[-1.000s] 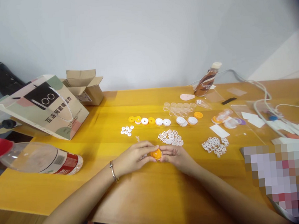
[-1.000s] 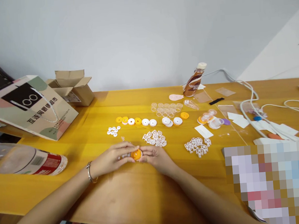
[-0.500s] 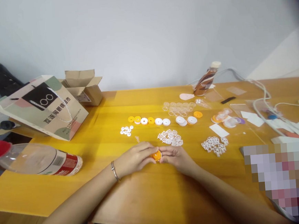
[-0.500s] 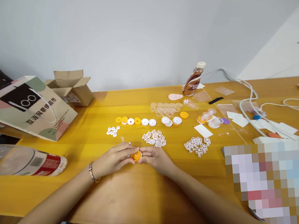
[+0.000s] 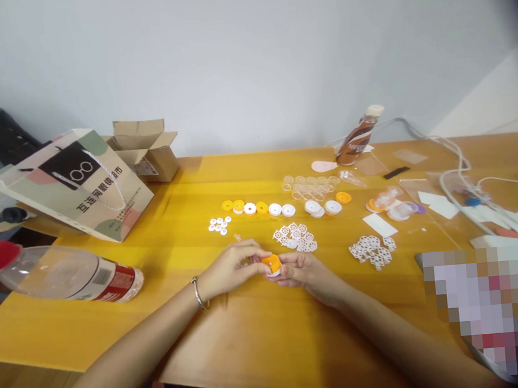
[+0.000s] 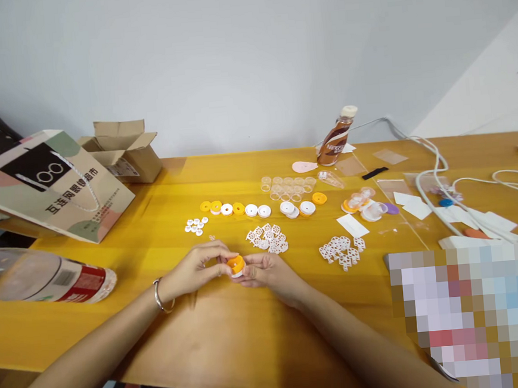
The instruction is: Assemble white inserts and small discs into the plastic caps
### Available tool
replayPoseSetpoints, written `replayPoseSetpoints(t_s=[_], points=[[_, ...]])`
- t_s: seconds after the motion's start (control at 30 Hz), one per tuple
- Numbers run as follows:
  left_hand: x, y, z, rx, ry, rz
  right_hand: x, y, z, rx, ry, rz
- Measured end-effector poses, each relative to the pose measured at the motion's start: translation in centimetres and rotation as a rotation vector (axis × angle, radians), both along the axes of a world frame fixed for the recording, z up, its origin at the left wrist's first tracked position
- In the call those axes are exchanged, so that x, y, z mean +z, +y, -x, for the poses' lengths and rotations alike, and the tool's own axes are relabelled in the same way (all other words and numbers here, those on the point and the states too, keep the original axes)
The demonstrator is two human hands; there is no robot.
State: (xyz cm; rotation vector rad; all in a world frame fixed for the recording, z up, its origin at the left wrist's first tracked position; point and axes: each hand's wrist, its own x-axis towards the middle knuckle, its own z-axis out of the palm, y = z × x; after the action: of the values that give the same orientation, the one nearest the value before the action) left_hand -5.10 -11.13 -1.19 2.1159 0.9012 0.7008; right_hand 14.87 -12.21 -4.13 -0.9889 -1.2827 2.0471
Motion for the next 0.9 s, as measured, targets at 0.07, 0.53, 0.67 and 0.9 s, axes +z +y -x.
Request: replayPoseSetpoints(t_s=[0.07, 0.53, 0.67, 0.9], points=[[0.0, 0.2, 0.0, -0.021, 0.006, 0.015, 0.0, 0.1, -0.1, 0.013, 0.012, 0.012], [0.6, -0.6, -0.3, 0.011, 0.062, -0.075, -0.1, 0.2, 0.2, -0.064, 0.014, -0.077], [1.5, -0.4, 0.2, 0.049, 0.029, -0.127, -0.2, 0.5, -0.1, -0.073, 0.027, -0.075], [2.3, -1.1, 0.9, -0.33, 0.241, -0.122, -0.1, 1.0, -0.5, -0.106, 0.012, -0.031]])
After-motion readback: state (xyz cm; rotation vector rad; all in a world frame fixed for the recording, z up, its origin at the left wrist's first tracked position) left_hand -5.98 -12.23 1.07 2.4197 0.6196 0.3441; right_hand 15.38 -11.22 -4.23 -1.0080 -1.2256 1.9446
